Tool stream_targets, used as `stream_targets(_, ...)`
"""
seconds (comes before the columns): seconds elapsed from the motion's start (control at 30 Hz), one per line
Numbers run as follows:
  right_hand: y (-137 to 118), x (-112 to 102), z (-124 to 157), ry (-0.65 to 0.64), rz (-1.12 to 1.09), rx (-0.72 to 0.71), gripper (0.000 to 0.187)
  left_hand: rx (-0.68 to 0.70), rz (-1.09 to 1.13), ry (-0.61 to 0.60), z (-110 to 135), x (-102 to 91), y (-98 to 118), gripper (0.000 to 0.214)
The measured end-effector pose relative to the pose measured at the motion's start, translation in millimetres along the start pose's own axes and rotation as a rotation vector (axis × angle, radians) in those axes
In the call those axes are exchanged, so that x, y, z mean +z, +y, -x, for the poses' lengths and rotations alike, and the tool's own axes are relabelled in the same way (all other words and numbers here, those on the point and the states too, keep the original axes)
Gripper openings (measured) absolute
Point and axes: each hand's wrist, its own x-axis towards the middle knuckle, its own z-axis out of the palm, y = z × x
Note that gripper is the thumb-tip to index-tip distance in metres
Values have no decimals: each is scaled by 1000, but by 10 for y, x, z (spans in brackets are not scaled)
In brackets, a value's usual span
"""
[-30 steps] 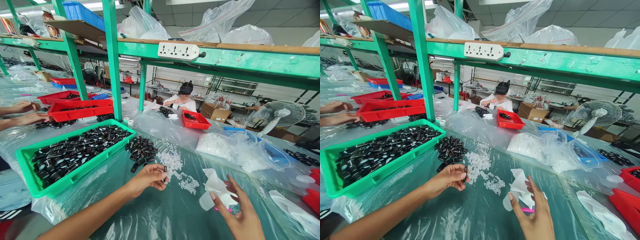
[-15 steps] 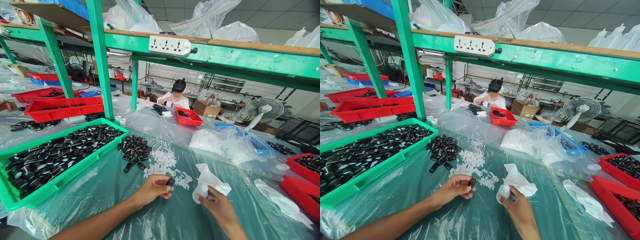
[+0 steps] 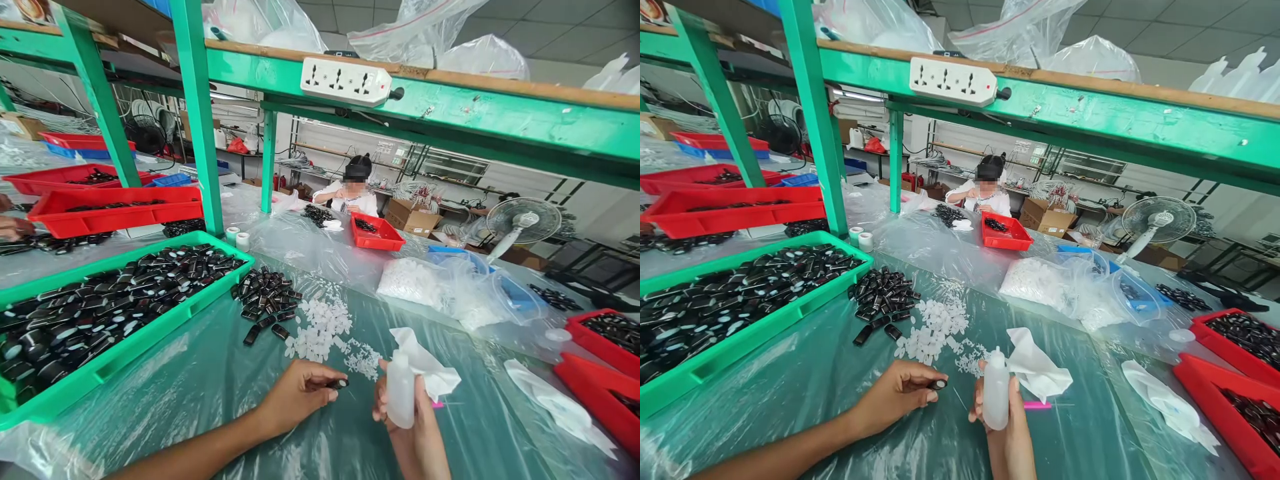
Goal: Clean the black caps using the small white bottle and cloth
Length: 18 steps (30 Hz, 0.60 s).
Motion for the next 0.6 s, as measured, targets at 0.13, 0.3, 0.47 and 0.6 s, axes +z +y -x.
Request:
stream_targets(0.13,19,67,51,-91,-130,28,30,-12,-102,45,8,-9,1,26)
stream_targets(0.3,120,40,34,16,-286,92,26,-18,-90,41,13,-21,21,28)
stream_targets(0.47,220,-57,-25,89,-252,94,31,19,-156,62,30,-9,58,23)
stream_targets(0.6,228,-60,-14,206,-271,123,33,29,-262,55,39,-2,78,21)
